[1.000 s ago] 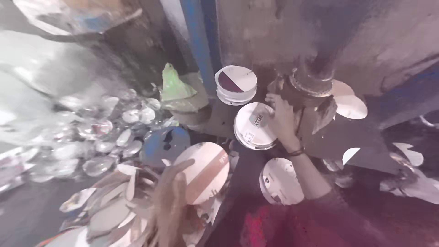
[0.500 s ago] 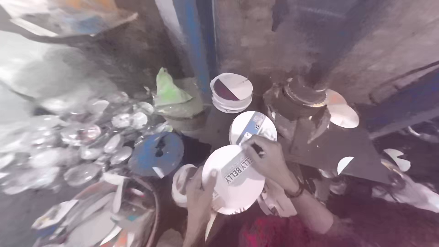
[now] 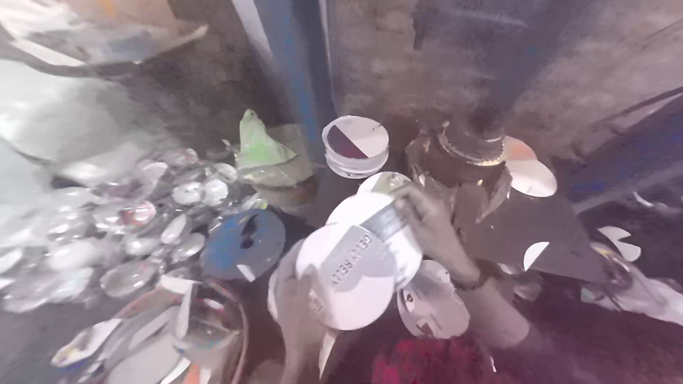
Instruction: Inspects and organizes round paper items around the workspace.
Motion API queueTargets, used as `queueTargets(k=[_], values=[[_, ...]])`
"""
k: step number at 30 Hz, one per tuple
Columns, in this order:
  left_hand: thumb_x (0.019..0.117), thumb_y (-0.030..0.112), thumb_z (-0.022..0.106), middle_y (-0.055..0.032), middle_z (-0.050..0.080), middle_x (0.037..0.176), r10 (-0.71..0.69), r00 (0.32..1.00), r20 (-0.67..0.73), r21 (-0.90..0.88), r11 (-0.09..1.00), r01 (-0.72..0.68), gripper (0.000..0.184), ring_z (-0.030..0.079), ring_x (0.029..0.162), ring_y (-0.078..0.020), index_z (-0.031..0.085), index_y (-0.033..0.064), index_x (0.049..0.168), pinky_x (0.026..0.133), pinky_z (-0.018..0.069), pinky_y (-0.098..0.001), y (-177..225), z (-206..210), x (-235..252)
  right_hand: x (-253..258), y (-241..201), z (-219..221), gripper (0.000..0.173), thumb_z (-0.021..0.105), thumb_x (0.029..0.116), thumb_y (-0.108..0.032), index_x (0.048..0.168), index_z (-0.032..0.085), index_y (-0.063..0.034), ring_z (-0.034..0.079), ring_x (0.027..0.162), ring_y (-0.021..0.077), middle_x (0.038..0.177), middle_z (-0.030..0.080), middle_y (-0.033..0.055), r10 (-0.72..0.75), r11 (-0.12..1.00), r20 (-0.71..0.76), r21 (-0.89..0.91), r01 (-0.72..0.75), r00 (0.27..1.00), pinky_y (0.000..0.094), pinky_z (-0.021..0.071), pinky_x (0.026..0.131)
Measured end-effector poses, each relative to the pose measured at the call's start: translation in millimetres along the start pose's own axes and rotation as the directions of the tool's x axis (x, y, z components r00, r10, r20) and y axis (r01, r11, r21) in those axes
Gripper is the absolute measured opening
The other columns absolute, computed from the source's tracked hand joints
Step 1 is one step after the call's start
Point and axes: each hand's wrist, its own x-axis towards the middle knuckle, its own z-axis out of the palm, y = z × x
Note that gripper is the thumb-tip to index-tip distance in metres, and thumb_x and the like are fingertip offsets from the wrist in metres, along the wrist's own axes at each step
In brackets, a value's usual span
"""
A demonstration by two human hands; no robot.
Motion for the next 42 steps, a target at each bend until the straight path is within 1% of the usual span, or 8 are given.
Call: queueTargets(k=[6,10,15,23,27,32,37,42], values=[[0.0976,0.000,0.034,-0.0075,0.059,0.132,-0.121,0.992,-0.019,-0.013,0.993,0.121,0.048,0.065,0.107,-0.0073,0.041,-0.0036,0.145,0.089,0.0566,-0.0260,-15,8,2,28,35,3,0.037,0.056,0.1026,-0.016,0.135,0.064,-0.0007,0.062,0.121,0.0358,0.130,0.066,0.0195,-0.049,0.879,0.001,-0.475,0.044,0.999,0.0558,0.0467,0.103],[0.1054,0.008,0.026,-0.0010,0.066,0.119,-0.184,0.977,-0.106,-0.081,0.981,0.176,0.044,0.068,0.098,-0.0036,0.041,0.0022,0.146,0.083,0.0594,-0.0241,-4,-8,2,53,58,-4,0.045,0.072,0.0956,-0.032,0.128,0.064,-0.0020,0.050,0.128,0.0482,0.145,0.053,0.0207,0.044,0.720,0.020,-0.693,-0.018,0.999,0.0702,0.0416,0.095],[0.1053,0.007,0.026,0.0033,0.067,0.119,-0.107,0.990,-0.087,-0.164,0.982,0.092,0.042,0.069,0.100,-0.0033,0.038,0.0056,0.146,0.083,0.0603,-0.0233,1,-12,0,30,31,-15,0.016,0.062,0.1008,-0.011,0.115,0.060,-0.0049,0.060,0.061,0.0137,0.082,0.065,0.0081,-0.103,0.981,-0.205,-0.186,0.065,0.973,0.0292,0.0520,0.053],[0.0982,0.003,0.046,-0.0059,0.057,0.135,-0.003,0.991,0.135,0.064,0.998,-0.006,0.049,0.063,0.110,-0.0031,0.038,-0.0078,0.145,0.091,0.0559,-0.0218,-21,65,-25,-61,-7,-18,0.042,0.042,0.1039,-0.009,0.141,0.056,0.0050,0.065,0.115,0.0122,0.129,0.067,0.0180,0.032,0.999,-0.038,-0.028,-0.034,0.999,0.0288,0.0508,0.101],[0.0968,-0.001,0.052,0.0043,0.062,0.130,-0.018,0.953,0.301,0.056,0.998,0.001,0.048,0.063,0.109,0.0021,0.039,-0.0071,0.143,0.093,0.0550,-0.0189,-27,90,-54,-100,2,-33,0.028,0.045,0.0976,0.001,0.116,0.064,0.0087,0.067,0.096,0.0109,0.105,0.070,0.0172,-0.056,0.989,-0.300,-0.150,0.011,0.952,0.0208,0.0533,0.088],[0.0949,-0.005,0.052,-0.0137,0.058,0.132,-0.176,0.821,0.544,0.192,0.978,0.082,0.048,0.061,0.112,-0.0003,0.038,-0.0202,0.138,0.098,0.0518,-0.0203,-55,91,-63,-150,19,-109,0.026,0.046,0.1056,-0.005,0.124,0.057,0.0082,0.067,0.084,0.0190,0.100,0.068,0.0187,0.223,0.974,0.082,0.014,-0.224,0.971,0.0349,0.0559,0.079],[0.0963,-0.006,0.049,-0.0035,0.059,0.133,-0.357,0.683,0.637,0.216,0.934,0.286,0.049,0.061,0.115,-0.0037,0.039,-0.0094,0.144,0.100,0.0526,-0.0275,-60,102,-73,-203,12,-213,0.032,0.047,0.1061,-0.017,0.098,0.069,0.0044,0.063,0.069,0.0037,0.079,0.068,0.0032,0.175,0.859,-0.654,-0.265,-0.439,0.736,0.0241,0.0550,0.067],[0.0975,-0.003,0.047,0.0069,0.064,0.131,-0.281,0.712,0.644,0.088,0.951,0.295,0.047,0.063,0.114,-0.0043,0.044,0.0011,0.144,0.100,0.0539,-0.0285,-63,103,-64,-217,14,-244,0.033,0.045,0.1079,-0.027,0.080,0.059,-0.0161,0.051,0.058,-0.0090,0.066,0.053,-0.0175,-0.122,0.883,-0.820,-0.348,-0.316,0.560,0.0116,0.0468,0.056]])
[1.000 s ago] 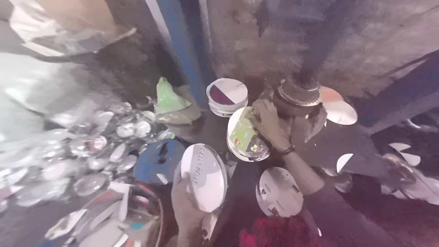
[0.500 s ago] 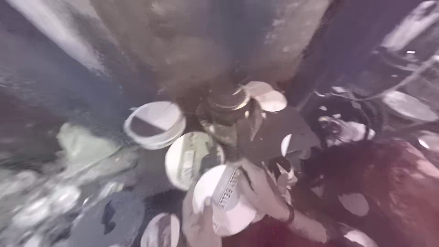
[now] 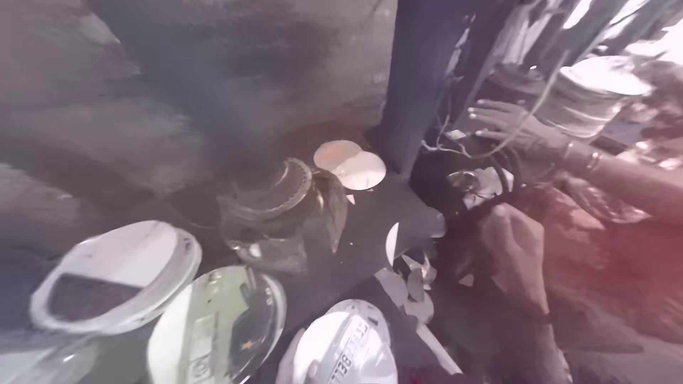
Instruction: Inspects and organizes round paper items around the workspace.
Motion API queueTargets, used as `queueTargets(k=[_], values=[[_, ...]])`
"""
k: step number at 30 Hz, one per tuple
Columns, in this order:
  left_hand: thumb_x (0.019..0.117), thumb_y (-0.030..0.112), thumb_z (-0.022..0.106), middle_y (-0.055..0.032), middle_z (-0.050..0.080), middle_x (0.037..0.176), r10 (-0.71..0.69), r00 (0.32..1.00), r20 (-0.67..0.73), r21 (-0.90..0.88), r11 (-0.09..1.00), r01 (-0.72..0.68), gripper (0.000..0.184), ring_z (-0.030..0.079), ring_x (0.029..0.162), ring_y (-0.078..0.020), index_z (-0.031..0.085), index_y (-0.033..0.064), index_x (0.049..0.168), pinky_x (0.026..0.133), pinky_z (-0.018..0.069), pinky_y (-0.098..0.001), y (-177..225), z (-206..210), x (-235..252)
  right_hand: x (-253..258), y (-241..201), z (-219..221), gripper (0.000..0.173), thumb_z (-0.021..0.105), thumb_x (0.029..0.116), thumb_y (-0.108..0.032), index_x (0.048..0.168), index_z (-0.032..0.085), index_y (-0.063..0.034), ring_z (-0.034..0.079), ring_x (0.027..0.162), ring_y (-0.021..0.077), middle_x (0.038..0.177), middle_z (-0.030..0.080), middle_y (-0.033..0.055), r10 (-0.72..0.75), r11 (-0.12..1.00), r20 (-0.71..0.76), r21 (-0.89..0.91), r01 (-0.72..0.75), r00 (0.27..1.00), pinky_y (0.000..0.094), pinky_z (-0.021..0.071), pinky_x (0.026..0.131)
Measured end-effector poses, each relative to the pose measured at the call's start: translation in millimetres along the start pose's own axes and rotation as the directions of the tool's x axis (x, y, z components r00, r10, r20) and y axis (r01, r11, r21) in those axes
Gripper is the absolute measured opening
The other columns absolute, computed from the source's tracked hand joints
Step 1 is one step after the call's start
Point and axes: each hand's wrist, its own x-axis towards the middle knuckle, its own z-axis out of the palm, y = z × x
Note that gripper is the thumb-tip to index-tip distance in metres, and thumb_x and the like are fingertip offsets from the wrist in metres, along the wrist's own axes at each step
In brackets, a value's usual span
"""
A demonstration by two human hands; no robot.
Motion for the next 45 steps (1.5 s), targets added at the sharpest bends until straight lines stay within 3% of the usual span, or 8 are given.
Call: queueTargets(k=[4,9,18,30,35,39,42,45], values=[[0.0963,-0.006,0.044,0.0046,0.063,0.128,-0.018,0.989,-0.148,0.028,0.999,0.022,0.048,0.064,0.108,0.0011,0.041,-0.0043,0.145,0.095,0.0548,-0.0213,11,4,0,1,-5,40,0.038,0.047,0.1064,-0.024,0.080,0.061,-0.0006,0.052,0.059,-0.0089,0.066,0.056,-0.0060,-0.125,0.987,0.099,-0.089,0.134,0.987,0.0102,0.0454,0.057],[0.0960,-0.006,0.043,-0.0023,0.063,0.129,-0.029,0.972,-0.232,-0.070,0.997,0.013,0.050,0.066,0.108,-0.0067,0.040,-0.0039,0.146,0.093,0.0574,-0.0277,7,-4,-7,15,-40,114,0.022,0.063,0.0969,-0.013,0.089,0.074,0.0050,0.067,0.066,0.0200,0.077,0.070,0.0162,-0.309,0.909,0.239,-0.210,0.359,0.921,0.0335,0.0547,0.063],[0.0969,-0.007,0.042,0.0007,0.065,0.125,-0.033,0.969,-0.245,-0.170,0.985,-0.009,0.048,0.068,0.104,-0.0055,0.040,-0.0039,0.144,0.091,0.0582,-0.0275,11,-19,-18,43,-62,223,0.013,0.067,0.0939,-0.010,0.098,0.078,-0.0048,0.070,0.065,0.0319,0.081,0.074,0.0134,-0.609,0.650,0.394,-0.250,0.718,0.689,0.0453,0.0533,0.053],[0.0958,-0.006,0.045,-0.0007,0.066,0.126,0.000,0.984,-0.177,-0.195,0.980,-0.035,0.048,0.068,0.104,-0.0067,0.041,-0.0056,0.143,0.091,0.0586,-0.0284,11,-20,-23,42,-69,233,0.014,0.066,0.0940,-0.008,0.103,0.076,-0.0036,0.072,0.068,0.0366,0.087,0.075,0.0163,-0.547,0.682,0.423,-0.275,0.678,0.722,0.0527,0.0545,0.055],[0.0956,-0.007,0.045,-0.0013,0.066,0.125,-0.011,0.985,-0.174,-0.172,0.985,-0.020,0.049,0.068,0.103,-0.0063,0.040,-0.0068,0.144,0.090,0.0588,-0.0277,16,-20,-27,48,-86,231,0.026,0.063,0.0992,-0.013,0.121,0.074,-0.0055,0.071,0.067,0.0370,0.086,0.074,0.0173,-0.456,0.689,0.549,-0.280,0.669,0.700,0.0542,0.0538,0.055],[0.0956,-0.007,0.045,-0.0009,0.066,0.124,-0.016,0.984,-0.175,-0.183,0.983,-0.017,0.047,0.068,0.103,-0.0058,0.041,-0.0068,0.142,0.090,0.0586,-0.0278,22,-17,-29,50,-92,243,0.010,0.068,0.0913,-0.006,0.098,0.074,-0.0018,0.069,0.086,0.0400,0.093,0.069,0.0188,-0.517,0.574,0.593,-0.296,0.764,0.618,0.0549,0.0551,0.068],[0.0957,-0.007,0.045,-0.0026,0.066,0.124,-0.020,0.982,-0.188,-0.159,0.987,-0.010,0.047,0.068,0.103,-0.0052,0.041,-0.0082,0.142,0.091,0.0582,-0.0272,23,-15,-31,46,-92,244,0.018,0.068,0.0923,-0.017,0.104,0.072,-0.0036,0.067,0.104,0.0408,0.111,0.069,0.0197,-0.592,0.549,0.608,-0.176,0.817,0.529,0.0607,0.0489,0.088],[0.0961,-0.006,0.045,-0.0038,0.064,0.126,-0.032,0.984,-0.176,-0.120,0.993,0.010,0.047,0.067,0.103,-0.0048,0.040,-0.0088,0.143,0.091,0.0579,-0.0269,23,-16,-32,26,-82,219,0.013,0.064,0.0945,-0.006,0.102,0.073,-0.0024,0.072,0.089,0.0329,0.097,0.073,0.0161,-0.661,0.559,0.518,-0.142,0.817,0.543,0.0474,0.0568,0.082]])
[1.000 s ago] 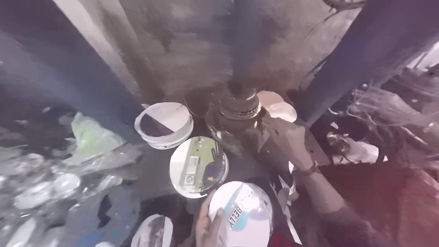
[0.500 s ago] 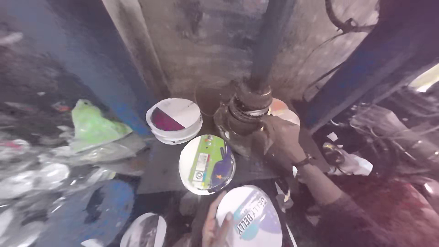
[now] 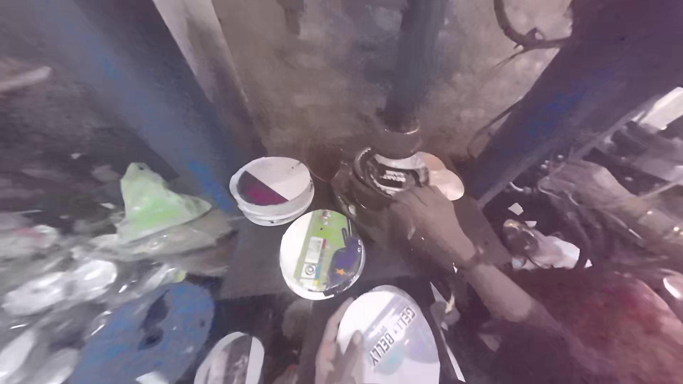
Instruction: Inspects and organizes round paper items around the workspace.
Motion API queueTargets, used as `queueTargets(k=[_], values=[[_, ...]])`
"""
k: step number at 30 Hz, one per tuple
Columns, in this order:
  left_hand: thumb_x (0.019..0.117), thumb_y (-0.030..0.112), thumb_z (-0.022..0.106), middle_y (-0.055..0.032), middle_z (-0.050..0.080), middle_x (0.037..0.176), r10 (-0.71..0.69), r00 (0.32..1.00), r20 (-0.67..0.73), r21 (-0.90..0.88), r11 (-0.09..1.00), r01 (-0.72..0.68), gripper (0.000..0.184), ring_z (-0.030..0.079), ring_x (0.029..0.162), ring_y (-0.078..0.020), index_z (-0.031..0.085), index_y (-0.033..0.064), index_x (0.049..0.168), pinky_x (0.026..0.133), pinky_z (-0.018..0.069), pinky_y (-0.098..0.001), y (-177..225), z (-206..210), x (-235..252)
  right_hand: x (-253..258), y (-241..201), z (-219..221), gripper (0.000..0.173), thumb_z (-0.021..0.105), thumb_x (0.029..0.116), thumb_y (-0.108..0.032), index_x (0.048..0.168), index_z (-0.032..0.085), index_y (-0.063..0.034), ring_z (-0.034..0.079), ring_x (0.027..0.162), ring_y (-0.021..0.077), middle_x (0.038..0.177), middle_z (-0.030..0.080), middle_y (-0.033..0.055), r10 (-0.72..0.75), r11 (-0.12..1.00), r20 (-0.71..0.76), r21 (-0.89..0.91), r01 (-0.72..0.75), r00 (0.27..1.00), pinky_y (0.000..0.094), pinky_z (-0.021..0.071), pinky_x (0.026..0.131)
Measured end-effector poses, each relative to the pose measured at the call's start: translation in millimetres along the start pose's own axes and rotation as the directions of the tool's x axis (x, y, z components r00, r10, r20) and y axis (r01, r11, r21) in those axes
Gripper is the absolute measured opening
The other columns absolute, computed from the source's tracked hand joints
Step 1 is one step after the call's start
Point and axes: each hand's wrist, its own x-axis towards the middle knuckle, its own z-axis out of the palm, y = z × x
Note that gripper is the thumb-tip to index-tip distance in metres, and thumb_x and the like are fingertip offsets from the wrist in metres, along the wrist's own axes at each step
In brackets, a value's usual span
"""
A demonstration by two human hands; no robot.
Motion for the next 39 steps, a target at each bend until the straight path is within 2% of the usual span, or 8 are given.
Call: queueTargets(k=[3,6,12,16,20,24,34,39], values=[[0.0950,-0.007,0.046,-0.0016,0.065,0.123,-0.010,0.999,-0.030,-0.002,1.000,0.010,0.047,0.067,0.102,-0.0032,0.042,-0.0077,0.142,0.090,0.0576,-0.0253,4,2,1,-47,-17,-23,0.017,0.059,0.0941,-0.002,0.098,0.076,-0.0040,0.072,0.081,0.0317,0.088,0.074,0.0148,0.217,0.970,-0.119,-0.082,-0.228,0.969,0.0439,0.0564,0.075],[0.0947,-0.008,0.045,0.0004,0.066,0.121,-0.015,1.000,-0.011,0.009,1.000,0.015,0.046,0.067,0.101,-0.0027,0.043,-0.0068,0.141,0.089,0.0578,-0.0235,2,5,6,-105,-9,-12,0.019,0.057,0.0931,0.007,0.102,0.074,0.0047,0.073,0.091,0.0433,0.096,0.074,0.0241,0.473,0.879,0.149,-0.150,-0.453,0.868,0.0576,0.0568,0.080],[0.0947,-0.007,0.048,-0.0043,0.063,0.129,0.135,0.989,0.053,0.117,0.983,-0.141,0.046,0.066,0.106,-0.0028,0.045,-0.0100,0.140,0.091,0.0570,-0.0220,14,39,23,-93,-7,-78,0.051,0.042,0.1088,-0.035,0.143,0.056,0.0006,0.064,0.120,0.0337,0.130,0.066,0.0204,0.365,0.742,0.548,0.318,-0.591,0.753,0.0520,0.0479,0.105],[0.0975,0.000,0.046,-0.0115,0.050,0.145,0.325,0.946,0.017,0.178,0.930,-0.322,0.052,0.058,0.120,-0.0038,0.033,-0.0105,0.147,0.098,0.0522,-0.0208,20,55,48,-80,-18,-76,0.046,0.051,0.1061,-0.017,0.149,0.047,-0.0001,0.067,0.095,0.0037,0.123,0.069,0.0090,0.084,0.391,0.569,0.737,-0.552,0.818,0.0223,0.0572,0.083],[0.1037,0.025,0.045,-0.0095,0.038,0.155,0.361,0.928,0.090,0.110,0.923,-0.369,0.070,0.059,0.120,-0.0116,0.007,-0.0025,0.156,0.087,0.0574,-0.0273,31,53,62,-48,23,-51,0.038,0.051,0.1030,-0.006,0.141,0.054,-0.0071,0.053,0.058,-0.0003,0.087,0.068,-0.0001,0.439,0.193,0.571,0.694,-0.694,0.693,0.0172,0.0460,0.050],[0.1057,0.023,0.045,-0.0020,0.052,0.145,0.337,0.935,0.109,0.073,0.935,-0.346,0.054,0.063,0.116,-0.0127,0.028,0.0007,0.151,0.085,0.0588,-0.0302,36,33,59,-21,64,-10,0.026,0.056,0.1045,-0.018,0.128,0.062,-0.0101,0.055,0.059,0.0085,0.089,0.066,0.0054,0.630,0.241,0.482,0.623,-0.744,0.608,0.0249,0.0495,0.052],[0.1050,0.020,0.046,-0.0037,0.058,0.136,0.208,0.978,0.015,0.068,0.976,-0.208,0.053,0.068,0.104,-0.0149,0.027,0.0002,0.151,0.073,0.0600,-0.0290,21,7,38,62,98,40,0.025,0.072,0.0961,-0.017,0.114,0.070,0.0000,0.065,0.073,0.0149,0.100,0.070,0.0130,0.645,0.354,0.497,0.478,-0.804,0.580,0.0338,0.0576,0.068],[0.1034,0.017,0.047,-0.0028,0.060,0.134,0.191,0.980,0.055,0.051,0.980,-0.194,0.053,0.068,0.100,-0.0140,0.028,0.0004,0.150,0.071,0.0600,-0.0283,18,5,34,48,92,24,0.030,0.055,0.1064,-0.020,0.123,0.066,0.0027,0.066,0.078,0.0179,0.105,0.068,0.0161,0.668,0.408,0.416,0.488,-0.771,0.617,0.0366,0.0588,0.071]])
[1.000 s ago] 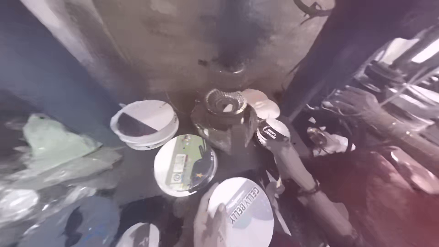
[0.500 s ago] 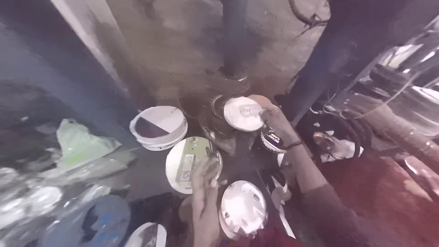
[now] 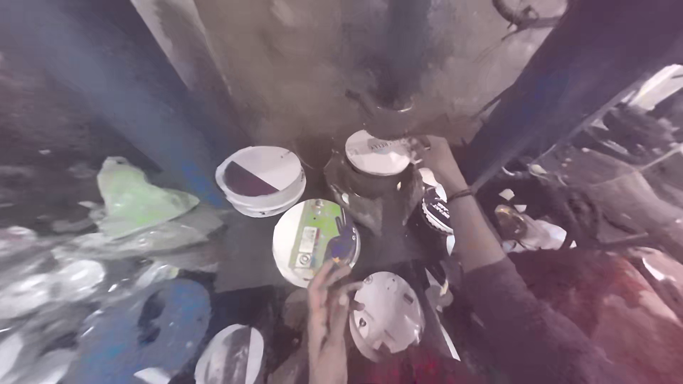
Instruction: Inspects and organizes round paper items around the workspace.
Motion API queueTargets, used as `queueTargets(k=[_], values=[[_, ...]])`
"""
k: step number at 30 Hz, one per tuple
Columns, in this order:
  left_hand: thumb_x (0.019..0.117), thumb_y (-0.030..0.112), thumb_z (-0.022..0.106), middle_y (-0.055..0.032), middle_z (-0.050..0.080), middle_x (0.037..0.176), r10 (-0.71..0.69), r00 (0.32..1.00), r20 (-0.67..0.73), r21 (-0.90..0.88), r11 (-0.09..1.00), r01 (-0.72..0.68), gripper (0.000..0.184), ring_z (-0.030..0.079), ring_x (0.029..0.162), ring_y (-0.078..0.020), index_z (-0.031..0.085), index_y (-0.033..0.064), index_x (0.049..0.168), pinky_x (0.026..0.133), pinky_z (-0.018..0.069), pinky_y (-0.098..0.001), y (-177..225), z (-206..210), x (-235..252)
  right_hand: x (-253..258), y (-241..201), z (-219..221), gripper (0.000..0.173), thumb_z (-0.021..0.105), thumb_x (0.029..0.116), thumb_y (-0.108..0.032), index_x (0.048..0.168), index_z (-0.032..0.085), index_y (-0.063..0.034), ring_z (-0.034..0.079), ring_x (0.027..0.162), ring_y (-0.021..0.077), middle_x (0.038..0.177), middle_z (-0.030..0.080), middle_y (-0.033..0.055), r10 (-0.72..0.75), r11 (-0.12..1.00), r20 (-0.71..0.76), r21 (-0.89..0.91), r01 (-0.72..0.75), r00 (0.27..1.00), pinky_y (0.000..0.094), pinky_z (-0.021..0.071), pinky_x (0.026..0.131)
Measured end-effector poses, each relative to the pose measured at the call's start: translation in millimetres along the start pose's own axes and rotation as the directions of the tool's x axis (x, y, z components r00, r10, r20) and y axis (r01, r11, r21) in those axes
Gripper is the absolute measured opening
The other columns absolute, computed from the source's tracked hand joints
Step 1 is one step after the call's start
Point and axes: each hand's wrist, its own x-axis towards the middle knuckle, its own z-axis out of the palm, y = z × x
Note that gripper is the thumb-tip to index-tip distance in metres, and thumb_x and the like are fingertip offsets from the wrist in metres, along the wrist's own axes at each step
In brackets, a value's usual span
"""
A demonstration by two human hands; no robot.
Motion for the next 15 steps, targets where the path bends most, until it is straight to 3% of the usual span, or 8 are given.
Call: queueTargets(k=[2,4,6,8,10,11,13,15], values=[[0.1046,0.014,0.046,0.0001,0.061,0.132,-0.017,0.999,0.044,0.008,1.000,0.016,0.049,0.069,0.098,-0.0132,0.031,0.0039,0.150,0.072,0.0603,-0.0280,1,-3,-6,-39,1,-15,0.034,0.045,0.1101,-0.023,0.124,0.064,0.0005,0.062,0.071,0.0166,0.104,0.067,0.0147,-0.061,0.998,-0.074,-0.003,0.061,0.995,0.0349,0.0551,0.063],[0.1062,0.013,0.043,0.0036,0.065,0.125,-0.062,0.995,0.077,0.020,0.998,0.061,0.041,0.069,0.096,-0.0114,0.038,0.0073,0.146,0.074,0.0602,-0.0271,-1,-8,-13,-97,-3,-24,0.028,0.049,0.1079,-0.022,0.104,0.064,0.0002,0.050,0.054,0.0082,0.078,0.060,0.0060,-0.148,0.989,-0.087,-0.002,0.149,0.985,0.0262,0.0464,0.049],[0.1068,0.013,0.042,0.0040,0.069,0.116,-0.108,0.987,0.120,0.027,0.994,0.106,0.034,0.070,0.093,-0.0098,0.045,0.0062,0.140,0.074,0.0599,-0.0258,-8,-14,-20,-158,-7,-23,0.021,0.057,0.1017,-0.014,0.090,0.066,0.0014,0.051,0.059,0.0002,0.071,0.058,-0.0015,-0.122,0.993,0.119,0.022,0.120,0.985,0.0200,0.0466,0.058],[0.1063,0.014,0.042,0.0029,0.071,0.112,-0.143,0.974,0.174,0.068,0.989,0.133,0.033,0.069,0.092,-0.0080,0.050,0.0026,0.136,0.074,0.0593,-0.0247,-19,-19,-25,-205,7,-11,0.020,0.061,0.0980,-0.014,0.091,0.069,0.0029,0.056,0.069,-0.0017,0.078,0.064,0.0000,-0.114,0.994,0.474,0.049,0.103,0.873,0.0177,0.0479,0.067],[0.1048,0.011,0.040,0.0017,0.071,0.108,-0.187,0.965,0.185,0.113,0.979,0.168,0.031,0.069,0.089,-0.0069,0.053,-0.0005,0.131,0.073,0.0584,-0.0236,-25,-23,-33,-234,34,15,0.022,0.069,0.0943,-0.017,0.105,0.071,0.0020,0.066,0.083,0.0148,0.092,0.071,0.0111,-0.045,0.995,0.645,-0.040,0.092,0.763,0.0339,0.0534,0.078],[0.1048,0.010,0.038,0.0010,0.071,0.106,-0.200,0.962,0.186,0.126,0.976,0.178,0.032,0.069,0.088,-0.0075,0.053,-0.0013,0.131,0.073,0.0585,-0.0239,-26,-24,-35,-243,46,29,0.032,0.071,0.0941,-0.022,0.118,0.070,-0.0001,0.068,0.100,0.0276,0.108,0.072,0.0176,0.029,0.985,0.628,-0.150,0.084,0.778,0.0484,0.0532,0.090],[0.1057,0.010,0.036,0.0002,0.071,0.106,-0.209,0.958,0.195,0.142,0.973,0.183,0.032,0.069,0.088,-0.0089,0.053,-0.0012,0.131,0.072,0.0588,-0.0251,-26,-26,-38,-252,71,54,0.056,0.066,0.0963,-0.037,0.144,0.058,-0.0082,0.050,0.135,0.0452,0.143,0.057,0.0239,0.135,0.936,0.531,-0.346,0.068,0.837,0.0697,0.0346,0.109],[0.1059,0.011,0.036,-0.0013,0.071,0.107,-0.203,0.962,0.183,0.174,0.970,0.172,0.033,0.069,0.090,-0.0105,0.053,-0.0022,0.131,0.073,0.0589,-0.0264,-25,-30,-39,-254,92,73,0.071,0.059,0.0958,-0.054,0.151,0.051,-0.0098,0.043,0.139,0.0505,0.149,0.050,0.0249,0.066,0.898,0.467,-0.414,0.152,0.882,0.0762,0.0306,0.106]])
